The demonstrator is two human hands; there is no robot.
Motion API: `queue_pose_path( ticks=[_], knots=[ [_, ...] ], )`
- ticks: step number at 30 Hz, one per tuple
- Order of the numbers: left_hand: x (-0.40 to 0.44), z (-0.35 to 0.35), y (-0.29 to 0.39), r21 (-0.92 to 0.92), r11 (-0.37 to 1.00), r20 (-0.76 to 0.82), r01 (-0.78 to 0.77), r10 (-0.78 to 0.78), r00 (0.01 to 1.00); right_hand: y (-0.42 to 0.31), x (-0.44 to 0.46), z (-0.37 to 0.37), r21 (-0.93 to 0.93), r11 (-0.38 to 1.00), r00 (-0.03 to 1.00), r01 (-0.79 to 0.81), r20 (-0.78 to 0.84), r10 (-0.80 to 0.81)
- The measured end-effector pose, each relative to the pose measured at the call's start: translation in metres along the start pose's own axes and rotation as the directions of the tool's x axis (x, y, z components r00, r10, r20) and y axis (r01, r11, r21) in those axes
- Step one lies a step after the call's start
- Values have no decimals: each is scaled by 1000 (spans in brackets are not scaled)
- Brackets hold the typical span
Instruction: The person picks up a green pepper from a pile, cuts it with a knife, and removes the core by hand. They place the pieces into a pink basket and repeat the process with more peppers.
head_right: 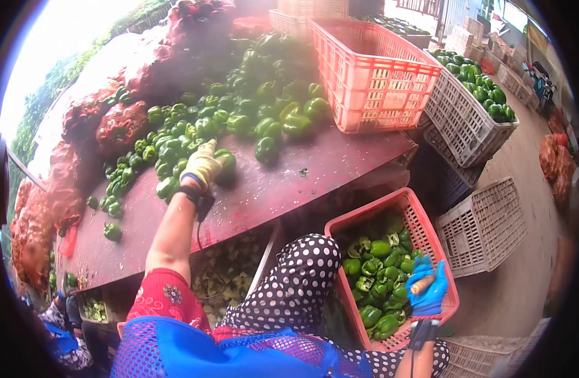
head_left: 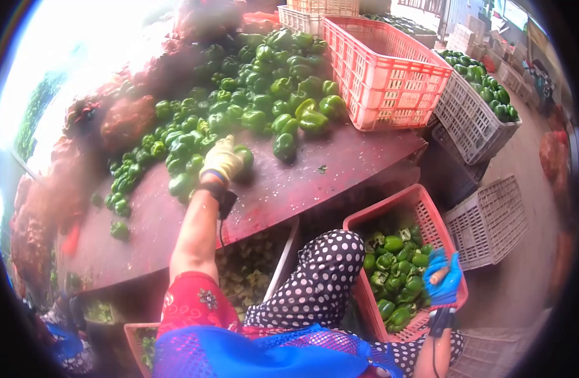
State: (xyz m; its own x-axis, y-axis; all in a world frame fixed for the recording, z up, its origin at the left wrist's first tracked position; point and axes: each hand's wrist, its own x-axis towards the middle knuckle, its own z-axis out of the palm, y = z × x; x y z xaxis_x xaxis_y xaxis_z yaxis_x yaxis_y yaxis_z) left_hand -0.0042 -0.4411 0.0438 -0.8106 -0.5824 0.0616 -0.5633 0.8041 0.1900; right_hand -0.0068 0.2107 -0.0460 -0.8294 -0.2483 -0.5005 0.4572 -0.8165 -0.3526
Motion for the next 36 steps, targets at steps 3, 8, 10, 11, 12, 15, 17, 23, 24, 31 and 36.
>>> queue_pose_path(
  ticks=[3,8,10,11,12,15,17,23,24,31,36],
  knots=[
    [20,-23,17,-45,966,433,256,-212,876,42,-3,-20,-75,969,966,-234,-133,223],
    [13,15,24,-447,883,469,143,95,878,68,4,-2,-291,919,960,-266,-168,225],
    [-5,29,36,-495,868,357,46,155,921,65,8,-5,-281,924,963,-259,-154,223],
    [-16,26,44,-493,870,295,-1,169,940,64,7,-6,-277,928,965,-248,-154,212],
    [-28,24,51,-487,872,229,-49,182,956,64,5,-6,-291,933,972,-213,-162,172],
    [-69,28,71,-427,904,170,3,77,982,69,-3,-8,-400,916,999,-30,-2,32],
    [-89,26,89,-622,780,159,69,39,987,71,-10,12,-472,880,997,57,77,-23],
    [-173,-19,244,-944,320,208,78,396,894,75,-15,61,-265,964,906,16,411,98],
    [-187,-21,267,-928,372,183,-18,499,847,74,-24,76,-329,936,920,130,392,10],
    [-250,17,369,-948,295,299,120,695,654,20,-53,64,-396,881,953,259,253,-166],
    [-263,78,393,-877,64,386,477,686,617,28,-23,36,-397,756,851,520,165,-498]
  ],
)
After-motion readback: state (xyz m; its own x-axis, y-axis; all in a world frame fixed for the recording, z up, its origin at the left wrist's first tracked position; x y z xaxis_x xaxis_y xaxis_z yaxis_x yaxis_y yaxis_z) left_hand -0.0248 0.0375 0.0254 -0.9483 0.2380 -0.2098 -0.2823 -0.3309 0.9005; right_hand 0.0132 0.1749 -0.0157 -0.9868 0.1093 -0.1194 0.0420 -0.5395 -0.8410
